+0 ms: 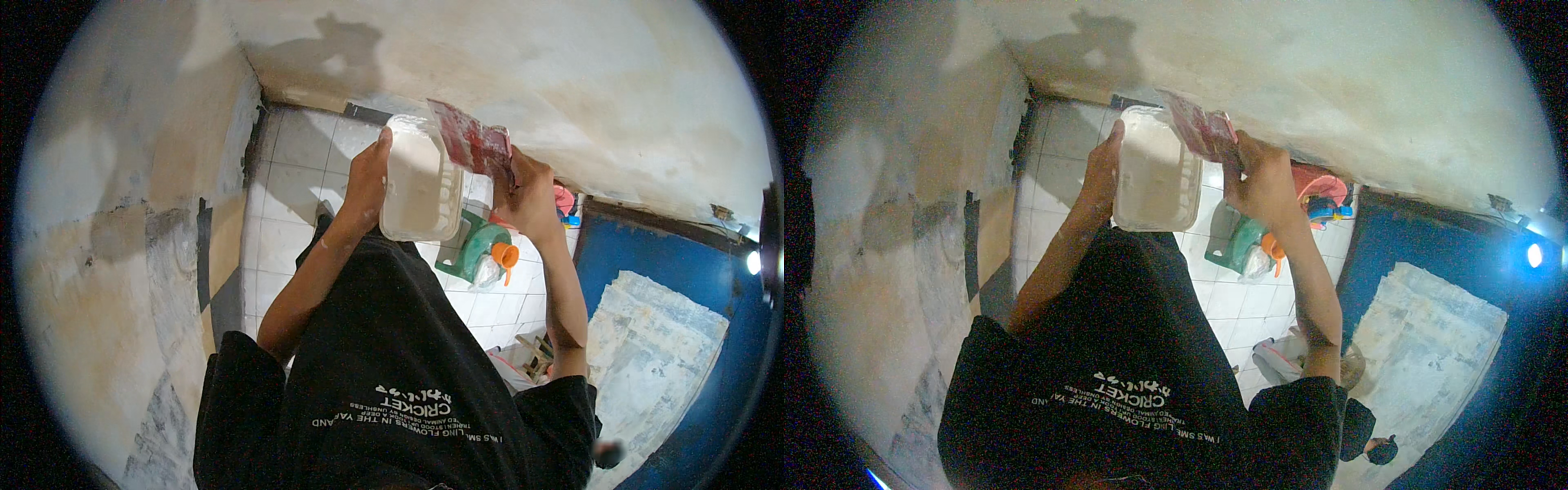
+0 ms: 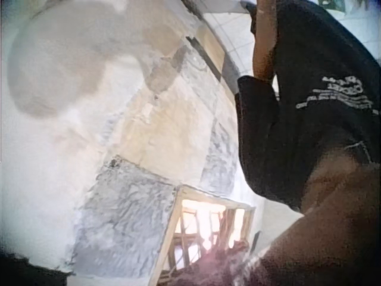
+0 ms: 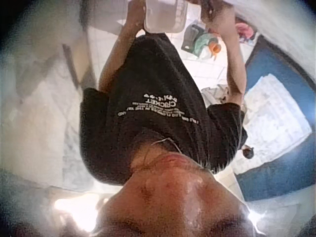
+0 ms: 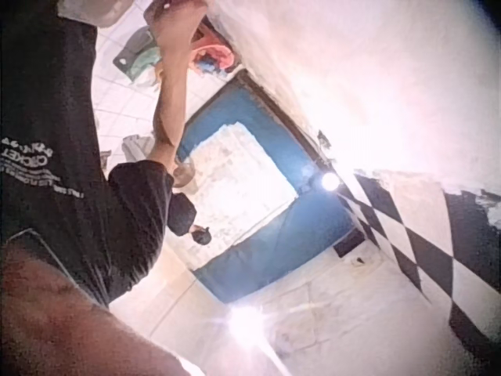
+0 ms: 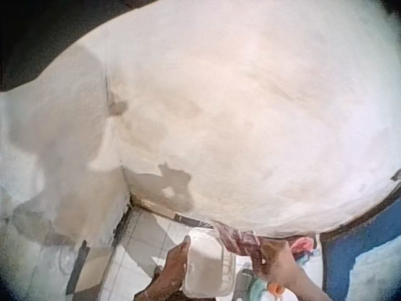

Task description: The person applies white plaster to a wall using a red handheld scraper.

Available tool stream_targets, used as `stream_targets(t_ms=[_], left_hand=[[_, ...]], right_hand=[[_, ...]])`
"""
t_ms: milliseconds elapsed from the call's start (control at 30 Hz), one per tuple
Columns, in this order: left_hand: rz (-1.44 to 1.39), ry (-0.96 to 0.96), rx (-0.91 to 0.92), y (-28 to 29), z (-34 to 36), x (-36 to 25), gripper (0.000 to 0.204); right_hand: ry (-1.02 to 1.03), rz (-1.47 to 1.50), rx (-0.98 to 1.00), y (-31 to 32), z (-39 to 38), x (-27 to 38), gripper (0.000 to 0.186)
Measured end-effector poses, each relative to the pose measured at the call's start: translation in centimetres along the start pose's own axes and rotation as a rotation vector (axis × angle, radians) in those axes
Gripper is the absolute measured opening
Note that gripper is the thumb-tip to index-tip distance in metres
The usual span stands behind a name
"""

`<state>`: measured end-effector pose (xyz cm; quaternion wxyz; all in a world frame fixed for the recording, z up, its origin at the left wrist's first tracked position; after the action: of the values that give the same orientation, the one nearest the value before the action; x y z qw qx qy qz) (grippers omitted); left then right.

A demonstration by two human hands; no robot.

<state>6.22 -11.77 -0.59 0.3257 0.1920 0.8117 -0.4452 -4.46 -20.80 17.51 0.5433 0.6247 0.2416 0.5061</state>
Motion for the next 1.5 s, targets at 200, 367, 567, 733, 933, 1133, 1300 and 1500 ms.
stream_targets(t_ms=[200, 367, 567, 733, 933, 1133, 1300, 1500], left_hand=[[-0.122, 0.018, -0.008, 0.6, 0.6, 1.0, 0.052], [0.057, -0.021, -0.009, 0.3, 1.0, 0.8, 0.051], [0.068, -0.091, -0.008, -0.9, -0.2, -1.5, 0.049], [-0.034, -0.018, 0.005, -0.7, 0.2, -0.3, 0.050], [-0.085, -0.015, -0.064, 0.0, 0.6, 0.4, 0.050], [-0.125, -0.046, -0.109, 0.5, 0.2, 0.0, 0.052], [-0.347, -0.059, -0.190, 1.6, 1.1, 0.2, 0.056], [-0.380, -0.163, -0.230, 3.0, 2.1, -0.4, 0.058]], right_hand=[[-0.072, 0.097, 0.116, -1.6, -2.5, -0.2, 0.015], [-0.006, 0.108, 0.037, -0.7, -1.5, 1.0, 0.016], [0.074, -0.040, 0.018, -0.8, 0.0, 1.1, 0.014], [0.088, 0.030, 0.017, -1.2, -1.9, 1.2, 0.007], [-0.010, 0.063, 0.160, -2.2, -4.3, 0.6, 0.015], [-0.222, 0.489, -0.100, -2.8, -6.6, -1.9, 0.023], [0.060, 0.042, -0.073, -4.3, -7.1, 3.5, 0.037], [0.191, -0.105, -0.071, -4.2, -9.1, 4.6, 0.048]])
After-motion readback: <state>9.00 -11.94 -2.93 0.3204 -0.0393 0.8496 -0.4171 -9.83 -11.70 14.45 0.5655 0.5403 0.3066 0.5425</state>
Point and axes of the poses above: each hand's wrist, its own z-axis towards the middle knuckle, its own y-axis out of the back of the hand, x = y × z, the point moved 9 cm from there along z, towards the middle knuckle, and after that the axes turned 4 degrees about x, right-handed, at the moved point
